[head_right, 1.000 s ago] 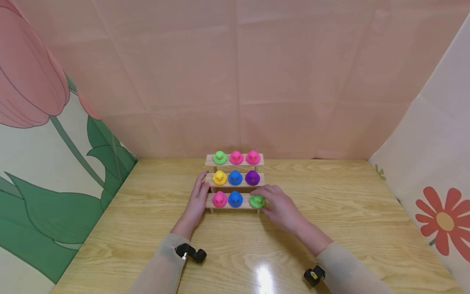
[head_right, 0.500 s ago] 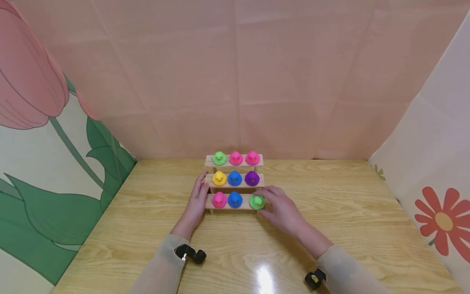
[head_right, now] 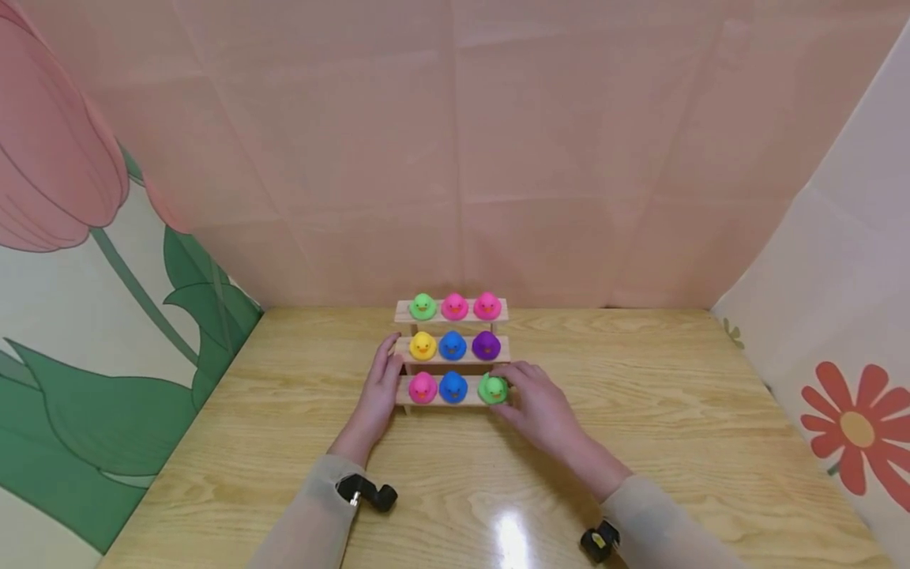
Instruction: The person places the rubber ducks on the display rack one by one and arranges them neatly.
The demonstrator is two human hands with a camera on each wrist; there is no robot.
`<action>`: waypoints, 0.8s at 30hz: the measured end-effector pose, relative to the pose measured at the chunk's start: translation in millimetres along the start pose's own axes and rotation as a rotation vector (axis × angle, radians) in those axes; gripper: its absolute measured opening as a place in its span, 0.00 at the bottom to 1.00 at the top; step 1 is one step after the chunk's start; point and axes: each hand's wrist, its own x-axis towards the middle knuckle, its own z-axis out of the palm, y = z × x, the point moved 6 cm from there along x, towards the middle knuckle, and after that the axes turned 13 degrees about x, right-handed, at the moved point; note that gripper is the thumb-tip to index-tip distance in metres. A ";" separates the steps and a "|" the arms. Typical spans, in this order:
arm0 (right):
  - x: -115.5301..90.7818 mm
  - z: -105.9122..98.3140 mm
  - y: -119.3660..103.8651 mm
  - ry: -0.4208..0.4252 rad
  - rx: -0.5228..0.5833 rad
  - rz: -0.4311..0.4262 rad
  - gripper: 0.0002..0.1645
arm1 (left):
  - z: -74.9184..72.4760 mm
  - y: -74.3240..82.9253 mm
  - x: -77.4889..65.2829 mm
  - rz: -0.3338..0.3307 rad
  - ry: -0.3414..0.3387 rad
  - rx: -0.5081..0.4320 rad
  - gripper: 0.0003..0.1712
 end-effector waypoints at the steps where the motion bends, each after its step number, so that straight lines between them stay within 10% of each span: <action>1: 0.2 0.4 0.0 0.002 -0.004 0.004 0.33 | -0.1 -0.1 -0.2 0.004 -0.002 -0.002 0.33; 24: 3.4 3.9 0.0 0.005 -0.009 0.025 0.33 | -0.4 -0.5 -0.8 -0.005 0.002 0.002 0.35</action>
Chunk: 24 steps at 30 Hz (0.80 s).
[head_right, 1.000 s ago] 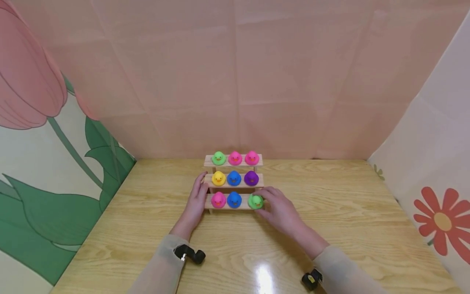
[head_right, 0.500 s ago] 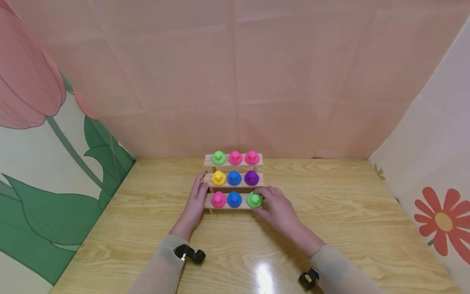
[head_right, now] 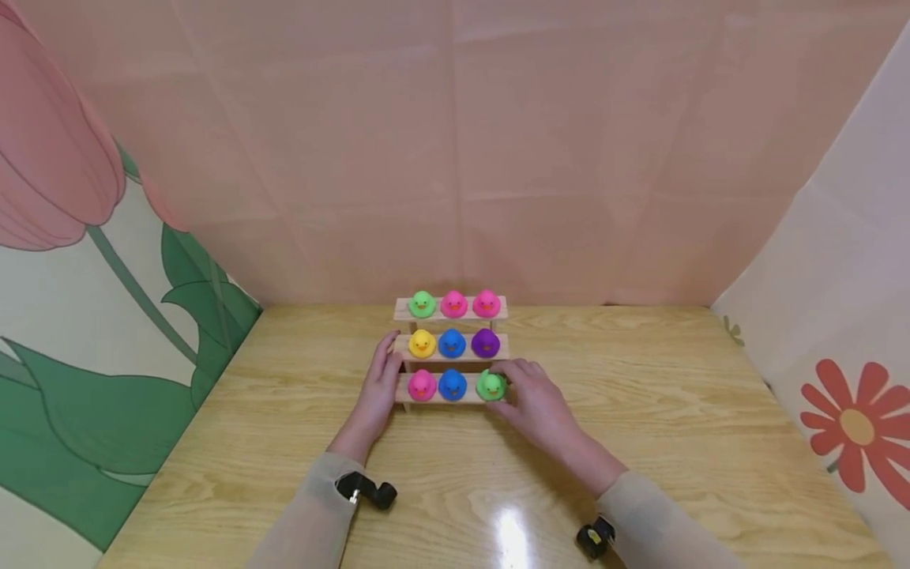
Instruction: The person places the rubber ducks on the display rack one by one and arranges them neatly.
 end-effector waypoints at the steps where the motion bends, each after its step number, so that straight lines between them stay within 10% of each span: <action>1: 0.2 0.2 0.2 -0.001 0.000 0.000 0.33 | -0.2 -0.1 -0.1 -0.001 0.000 0.003 0.35; 24: -1.3 0.0 0.2 -0.003 0.005 0.015 0.33 | 0.3 0.5 -2.4 -0.005 -0.007 0.008 0.34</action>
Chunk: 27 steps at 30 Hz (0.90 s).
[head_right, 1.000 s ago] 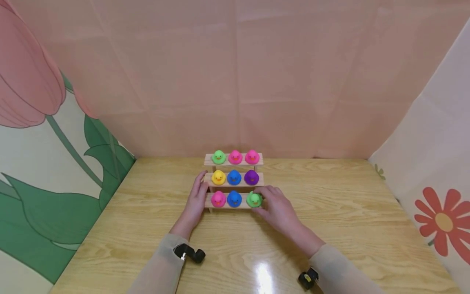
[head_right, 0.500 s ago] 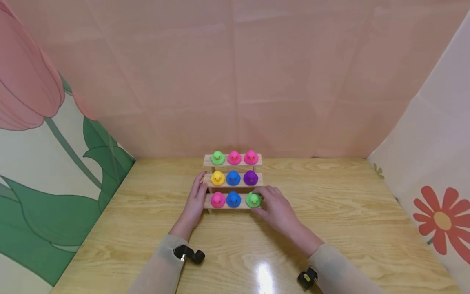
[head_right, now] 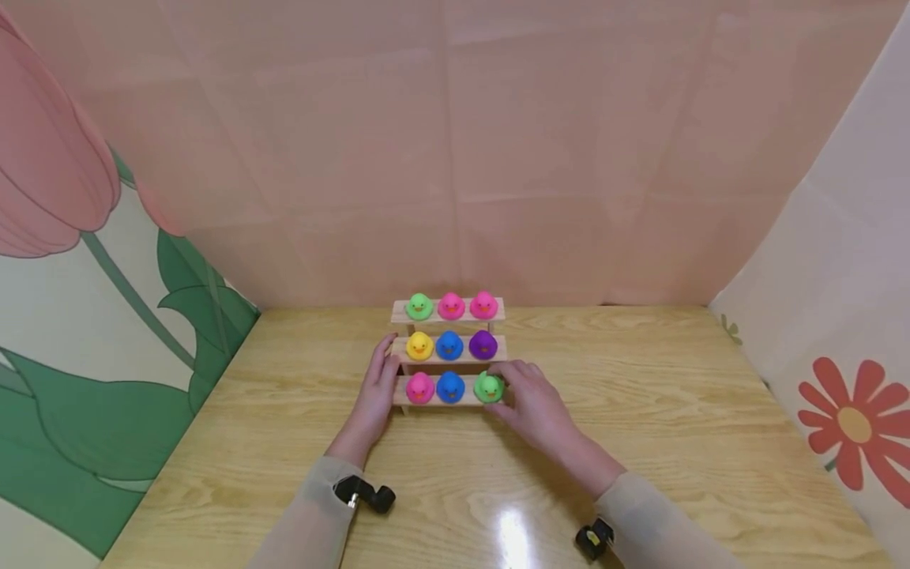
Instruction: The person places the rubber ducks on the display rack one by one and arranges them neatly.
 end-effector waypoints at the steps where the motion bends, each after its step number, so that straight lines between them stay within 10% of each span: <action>1: -0.1 -0.1 -0.2 -0.001 -0.001 0.001 0.33 | 0.0 0.2 -0.4 0.000 -0.001 0.000 0.33; 19: 1.3 -1.6 0.6 0.007 0.014 0.000 0.38 | -7.2 3.4 1.5 0.009 0.011 0.016 0.34; 27: -10.7 -23.0 -7.2 0.071 -0.082 -0.036 0.39 | -27.1 18.3 -10.6 0.116 0.069 0.314 0.38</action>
